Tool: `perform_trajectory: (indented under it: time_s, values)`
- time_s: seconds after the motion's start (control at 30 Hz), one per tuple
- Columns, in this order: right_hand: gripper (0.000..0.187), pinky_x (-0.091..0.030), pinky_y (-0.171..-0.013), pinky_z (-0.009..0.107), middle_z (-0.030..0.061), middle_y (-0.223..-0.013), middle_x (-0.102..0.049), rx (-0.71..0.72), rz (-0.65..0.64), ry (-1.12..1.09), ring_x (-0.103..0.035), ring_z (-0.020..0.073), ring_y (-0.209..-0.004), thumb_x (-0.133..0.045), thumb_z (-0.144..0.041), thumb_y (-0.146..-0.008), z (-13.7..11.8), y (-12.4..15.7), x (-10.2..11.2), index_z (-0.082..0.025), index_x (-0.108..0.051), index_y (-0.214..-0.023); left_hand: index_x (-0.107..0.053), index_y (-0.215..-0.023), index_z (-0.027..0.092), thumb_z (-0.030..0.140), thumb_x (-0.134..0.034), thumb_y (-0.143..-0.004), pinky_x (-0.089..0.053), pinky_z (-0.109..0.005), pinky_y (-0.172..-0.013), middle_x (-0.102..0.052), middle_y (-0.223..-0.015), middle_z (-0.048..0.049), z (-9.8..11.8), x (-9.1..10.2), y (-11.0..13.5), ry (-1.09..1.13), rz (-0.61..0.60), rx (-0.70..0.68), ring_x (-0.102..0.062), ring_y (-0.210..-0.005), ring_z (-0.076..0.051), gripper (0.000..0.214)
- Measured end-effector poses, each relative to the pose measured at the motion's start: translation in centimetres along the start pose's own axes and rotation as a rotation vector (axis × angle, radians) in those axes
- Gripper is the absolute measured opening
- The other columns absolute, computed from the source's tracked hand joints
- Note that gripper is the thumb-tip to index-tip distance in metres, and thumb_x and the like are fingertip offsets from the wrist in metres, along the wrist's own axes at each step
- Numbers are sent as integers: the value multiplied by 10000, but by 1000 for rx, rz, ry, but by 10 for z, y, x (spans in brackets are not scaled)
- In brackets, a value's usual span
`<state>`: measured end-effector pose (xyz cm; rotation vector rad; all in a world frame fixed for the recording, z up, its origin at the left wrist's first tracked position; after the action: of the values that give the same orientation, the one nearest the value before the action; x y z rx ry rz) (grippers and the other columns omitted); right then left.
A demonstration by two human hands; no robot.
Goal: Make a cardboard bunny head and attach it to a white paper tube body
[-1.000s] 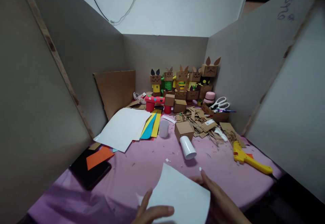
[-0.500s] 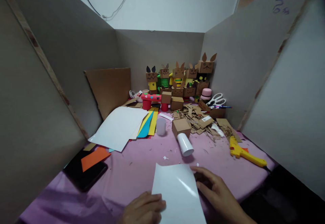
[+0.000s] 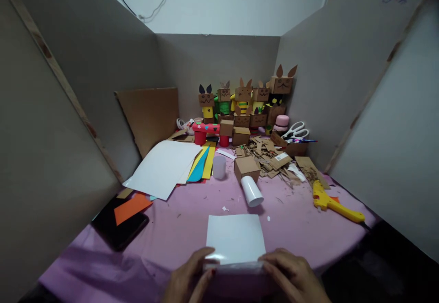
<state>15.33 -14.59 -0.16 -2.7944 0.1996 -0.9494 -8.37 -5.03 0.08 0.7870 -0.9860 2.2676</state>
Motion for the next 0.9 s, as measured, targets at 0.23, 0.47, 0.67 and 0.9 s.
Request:
perform_trajectory:
  time_s: [0.23, 0.47, 0.67, 0.9]
  values:
    - [360, -435, -585, 288, 46, -766, -678, -221, 5, -167, -582, 198, -668, -486, -444, -877, 5, -22, -1, -165, -678, -1001, -566, -1212, 242, 145, -569, -874, -518, -436, -899, -657, -1231, -124, 4, -12, -15, -445, 45, -338, -612, -1099, -264, 352]
    - [461, -473, -878, 405, 166, -1151, -613, -92, 0, -66, -591, 306, -1030, -638, -467, -790, 1, -26, 10, -152, -662, -1126, -567, -1171, 199, 176, -578, -867, -575, -372, -766, -742, -1025, -102, -1, -14, -43, -262, -47, -302, -689, -883, -242, 305]
    - [487, -360, -1018, 560, 296, -1369, -440, 9, -90, 295, -416, 418, -1271, -642, -434, -808, 1, -29, 12, -120, -660, -1180, -602, -1071, 177, 232, -560, -888, -564, -373, -790, -711, -996, -100, 3, -7, -61, -71, -275, 2, -674, -901, -241, 196]
    - [372, -391, -964, 556, 232, -1268, -546, -38, -63, 227, -528, 379, -1141, -568, -439, -864, -1, -40, 16, -167, -705, -1078, -633, -1043, 223, 272, -520, -910, -362, -520, -1056, -475, -1419, -134, -2, 4, -85, 22, -430, 55, -376, -1339, -298, 181]
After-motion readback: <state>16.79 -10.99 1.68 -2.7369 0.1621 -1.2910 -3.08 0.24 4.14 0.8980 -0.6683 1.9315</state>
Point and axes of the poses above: each hand's wrist, its own y-axis away from the middle knuckle, its own x-axis out of the back of the hand, z = x × y, the point moved 2 cm from there along -y, towards the middle knuckle
